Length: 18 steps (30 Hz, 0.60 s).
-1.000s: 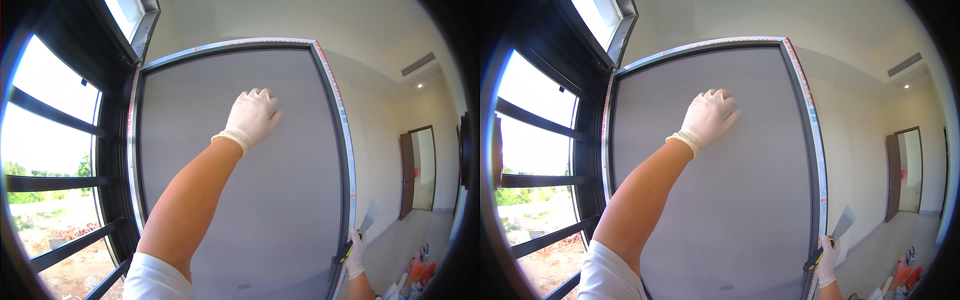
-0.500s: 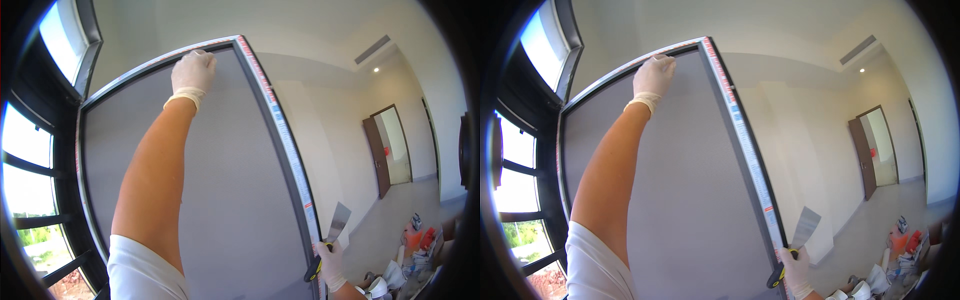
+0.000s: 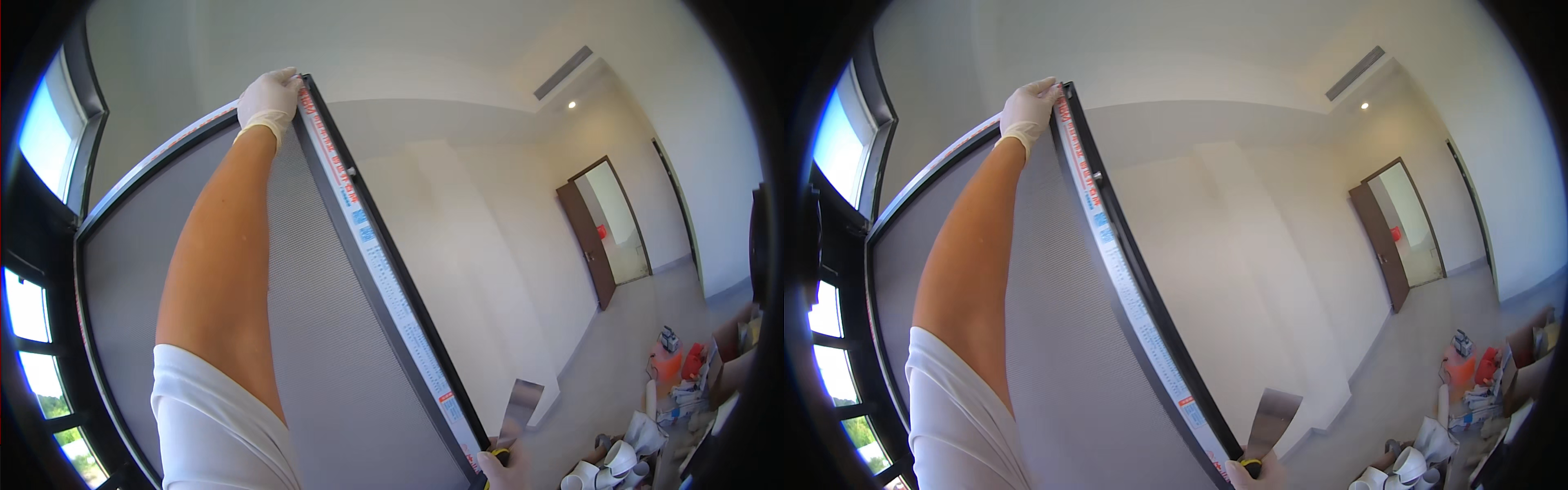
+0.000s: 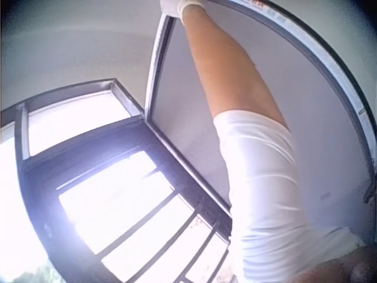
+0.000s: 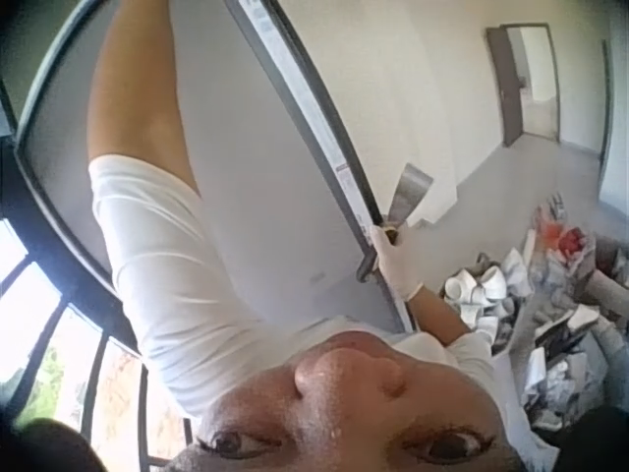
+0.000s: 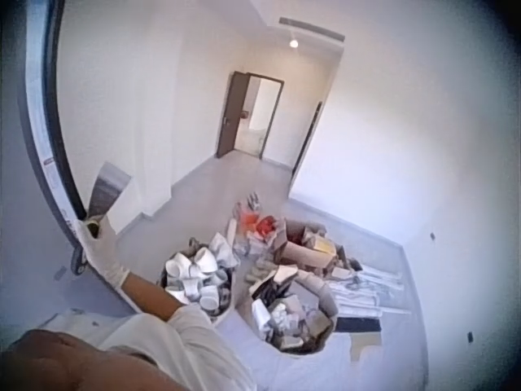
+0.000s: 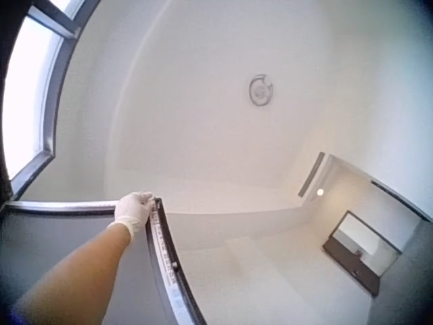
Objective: Replacing or repairing the seals and screen of a window frame.
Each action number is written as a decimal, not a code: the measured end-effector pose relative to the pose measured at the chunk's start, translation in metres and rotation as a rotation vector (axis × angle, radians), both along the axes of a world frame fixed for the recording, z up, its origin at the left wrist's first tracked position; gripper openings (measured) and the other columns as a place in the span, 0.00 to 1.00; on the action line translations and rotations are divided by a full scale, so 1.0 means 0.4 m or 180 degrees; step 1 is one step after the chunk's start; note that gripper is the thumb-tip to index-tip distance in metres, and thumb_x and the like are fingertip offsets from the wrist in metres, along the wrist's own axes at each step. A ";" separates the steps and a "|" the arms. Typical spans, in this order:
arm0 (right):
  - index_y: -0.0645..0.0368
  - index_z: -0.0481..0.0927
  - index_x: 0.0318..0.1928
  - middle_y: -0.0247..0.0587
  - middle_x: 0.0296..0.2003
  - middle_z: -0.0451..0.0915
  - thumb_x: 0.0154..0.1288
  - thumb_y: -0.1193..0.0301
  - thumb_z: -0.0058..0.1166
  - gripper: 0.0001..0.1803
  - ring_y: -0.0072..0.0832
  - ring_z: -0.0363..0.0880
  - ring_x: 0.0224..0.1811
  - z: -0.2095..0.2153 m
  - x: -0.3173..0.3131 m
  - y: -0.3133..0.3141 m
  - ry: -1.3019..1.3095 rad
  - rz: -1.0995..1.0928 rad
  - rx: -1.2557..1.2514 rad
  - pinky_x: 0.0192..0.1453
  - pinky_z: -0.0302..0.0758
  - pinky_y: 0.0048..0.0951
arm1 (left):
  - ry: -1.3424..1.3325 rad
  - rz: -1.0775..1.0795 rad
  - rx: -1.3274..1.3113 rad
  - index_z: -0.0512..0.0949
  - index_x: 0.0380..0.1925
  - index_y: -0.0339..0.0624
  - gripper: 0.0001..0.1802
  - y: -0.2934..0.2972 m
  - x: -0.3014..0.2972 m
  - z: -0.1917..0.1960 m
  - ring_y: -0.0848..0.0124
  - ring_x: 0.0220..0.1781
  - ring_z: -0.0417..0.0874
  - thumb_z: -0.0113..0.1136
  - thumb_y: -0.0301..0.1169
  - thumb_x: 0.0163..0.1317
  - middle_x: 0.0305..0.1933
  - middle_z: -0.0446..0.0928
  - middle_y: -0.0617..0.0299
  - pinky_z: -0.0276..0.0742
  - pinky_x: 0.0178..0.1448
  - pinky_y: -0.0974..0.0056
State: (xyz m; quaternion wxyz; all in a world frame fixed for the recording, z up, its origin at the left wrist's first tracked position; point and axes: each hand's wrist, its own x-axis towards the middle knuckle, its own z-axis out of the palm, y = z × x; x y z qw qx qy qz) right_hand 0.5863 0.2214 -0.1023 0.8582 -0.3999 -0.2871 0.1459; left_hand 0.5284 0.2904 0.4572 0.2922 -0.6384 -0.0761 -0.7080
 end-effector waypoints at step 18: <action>0.57 0.74 0.26 0.28 0.19 0.72 0.63 0.68 0.55 0.10 0.15 0.65 0.13 -0.070 0.012 0.050 -0.0347 -0.0555 0.0326 0.15 0.61 0.20 | -0.0869 0.0547 -0.0478 0.83 0.39 0.60 0.14 -0.087 0.060 -0.009 0.61 0.45 0.82 0.56 0.46 0.55 0.40 0.82 0.63 0.75 0.50 0.60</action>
